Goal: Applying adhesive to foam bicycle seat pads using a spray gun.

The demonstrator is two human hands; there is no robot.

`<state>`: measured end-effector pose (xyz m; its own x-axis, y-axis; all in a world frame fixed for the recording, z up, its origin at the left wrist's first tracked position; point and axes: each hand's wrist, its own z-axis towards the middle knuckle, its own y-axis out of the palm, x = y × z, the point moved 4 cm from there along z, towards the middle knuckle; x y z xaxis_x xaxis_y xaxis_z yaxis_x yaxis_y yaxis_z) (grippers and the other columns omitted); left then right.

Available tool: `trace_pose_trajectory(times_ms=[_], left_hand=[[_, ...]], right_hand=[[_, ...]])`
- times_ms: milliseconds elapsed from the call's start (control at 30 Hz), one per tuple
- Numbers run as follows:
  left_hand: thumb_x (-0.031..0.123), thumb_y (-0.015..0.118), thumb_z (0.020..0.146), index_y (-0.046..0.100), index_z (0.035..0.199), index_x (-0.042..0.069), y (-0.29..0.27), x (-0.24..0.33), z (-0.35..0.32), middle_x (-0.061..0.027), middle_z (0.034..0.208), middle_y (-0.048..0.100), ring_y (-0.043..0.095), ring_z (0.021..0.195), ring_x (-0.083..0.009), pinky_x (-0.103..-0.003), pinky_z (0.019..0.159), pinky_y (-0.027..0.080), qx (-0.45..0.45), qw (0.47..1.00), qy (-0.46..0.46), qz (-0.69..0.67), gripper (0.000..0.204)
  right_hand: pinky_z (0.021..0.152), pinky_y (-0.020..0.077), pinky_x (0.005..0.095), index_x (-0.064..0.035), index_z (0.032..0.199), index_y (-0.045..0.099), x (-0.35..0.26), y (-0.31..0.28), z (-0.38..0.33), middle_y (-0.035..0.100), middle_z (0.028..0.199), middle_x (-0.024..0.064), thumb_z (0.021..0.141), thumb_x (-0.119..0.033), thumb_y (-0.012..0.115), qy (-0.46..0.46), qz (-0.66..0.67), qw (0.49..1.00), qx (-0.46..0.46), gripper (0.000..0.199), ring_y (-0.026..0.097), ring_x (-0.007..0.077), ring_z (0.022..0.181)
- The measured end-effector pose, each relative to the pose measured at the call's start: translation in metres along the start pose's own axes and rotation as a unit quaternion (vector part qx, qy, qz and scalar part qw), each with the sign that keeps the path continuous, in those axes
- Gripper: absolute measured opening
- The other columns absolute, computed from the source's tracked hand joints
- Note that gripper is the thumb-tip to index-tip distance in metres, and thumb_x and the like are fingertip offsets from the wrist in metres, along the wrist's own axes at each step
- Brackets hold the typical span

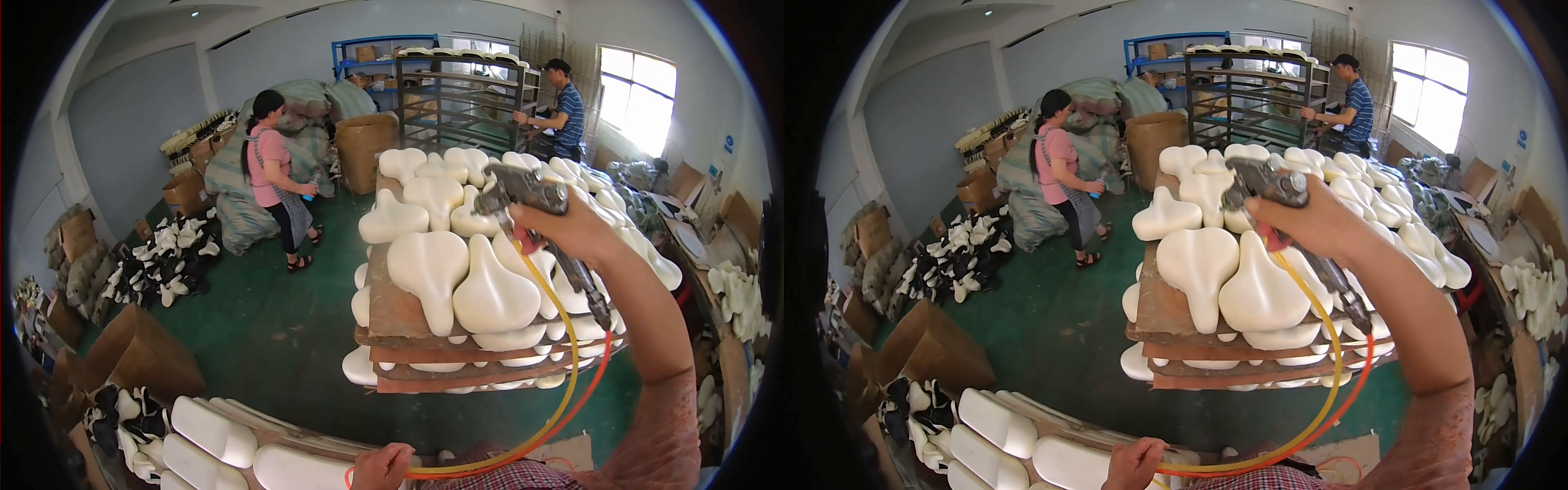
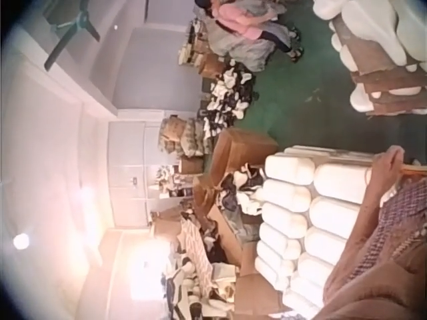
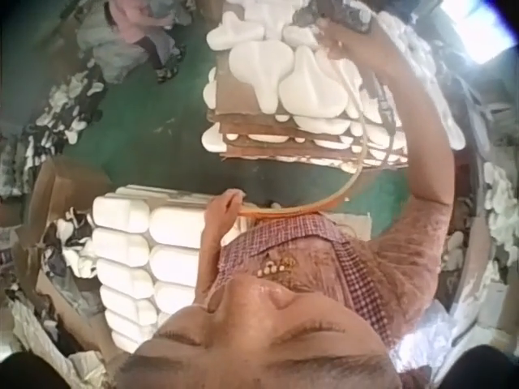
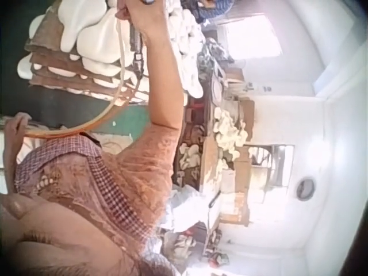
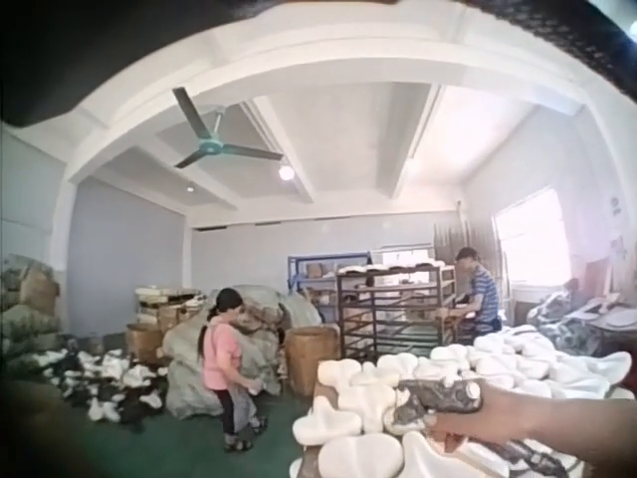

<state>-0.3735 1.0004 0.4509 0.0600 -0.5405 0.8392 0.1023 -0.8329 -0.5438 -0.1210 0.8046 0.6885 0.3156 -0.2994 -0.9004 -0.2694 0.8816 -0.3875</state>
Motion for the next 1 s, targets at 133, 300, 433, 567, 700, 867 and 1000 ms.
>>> trace_pose_trajectory(times_ms=[133,300,433,567,700,867,1000], left_hand=[[0.025,0.048,0.089,0.062,0.095,0.006,0.004,-0.002,0.001,-0.0137,0.078,0.063,0.062,0.074,-0.0310,-0.036,0.065,0.048,-0.003,1.000,-0.003,-0.011,0.024],[0.024,0.048,0.089,0.062,0.095,0.005,0.004,0.003,0.002,-0.0138,0.078,0.063,0.063,0.074,-0.0308,-0.035,0.065,0.048,-0.031,0.999,-0.019,-0.019,0.024],[0.024,0.049,0.088,0.062,0.096,0.005,0.008,0.001,-0.006,-0.0143,0.082,0.064,0.063,0.076,-0.0306,-0.035,0.067,0.048,-0.026,0.999,-0.018,-0.011,0.024],[0.024,0.049,0.088,0.062,0.096,0.005,0.016,0.003,-0.012,-0.0146,0.083,0.064,0.062,0.078,-0.0305,-0.036,0.069,0.048,-0.043,0.999,0.005,0.007,0.024],[0.023,0.049,0.088,0.062,0.095,0.005,0.016,0.002,-0.020,-0.0154,0.081,0.063,0.063,0.077,-0.0310,-0.036,0.067,0.048,-0.052,0.999,-0.011,-0.012,0.023],[0.010,0.055,0.083,0.064,0.078,0.001,0.023,0.003,-0.031,-0.0073,0.053,0.054,0.050,0.047,-0.0116,-0.026,0.046,0.040,0.011,0.997,0.058,-0.042,0.013],[0.011,0.055,0.084,0.064,0.082,0.001,0.030,0.002,-0.042,-0.0088,0.056,0.057,0.054,0.048,-0.0146,-0.026,0.047,0.041,-0.006,0.993,0.107,-0.057,0.014]], right_hand=[[0.055,0.0492,0.0241,0.0027,0.084,0.055,-0.003,0.002,0.006,0.060,0.070,0.0053,0.082,-0.026,0.066,-0.009,-0.022,0.999,-0.029,0.031,0.058,0.0117,0.058],[0.054,0.0482,0.0241,0.0003,0.079,0.057,-0.009,-0.005,0.010,0.058,0.065,0.0044,0.083,-0.026,0.065,-0.009,-0.045,0.999,0.000,0.028,0.058,0.0108,0.058],[0.054,0.0478,0.0238,-0.0035,0.086,0.060,-0.005,0.001,-0.011,0.062,0.069,0.0040,0.083,-0.027,0.064,-0.045,-0.023,0.998,-0.028,0.024,0.059,0.0094,0.062],[0.054,0.0469,0.0224,-0.0027,0.086,0.059,-0.010,-0.006,-0.008,0.062,0.071,0.0038,0.082,-0.030,0.066,-0.041,-0.042,0.998,0.030,0.028,0.058,0.0089,0.060],[0.055,0.0473,0.0230,-0.0030,0.085,0.059,-0.013,-0.010,-0.042,0.061,0.070,0.0034,0.083,-0.029,0.066,-0.036,-0.076,0.995,0.061,0.027,0.058,0.0093,0.061],[0.056,0.0491,0.0246,-0.0004,0.086,0.060,-0.014,-0.005,-0.085,0.061,0.070,0.0054,0.083,-0.025,0.066,-0.020,-0.077,0.996,-0.030,0.025,0.059,0.0121,0.061],[0.056,0.0498,0.0252,-0.0013,0.080,0.059,-0.011,-0.024,-0.109,0.060,0.067,0.0045,0.081,-0.028,0.067,-0.009,-0.109,0.994,0.001,0.028,0.061,0.0118,0.062]])
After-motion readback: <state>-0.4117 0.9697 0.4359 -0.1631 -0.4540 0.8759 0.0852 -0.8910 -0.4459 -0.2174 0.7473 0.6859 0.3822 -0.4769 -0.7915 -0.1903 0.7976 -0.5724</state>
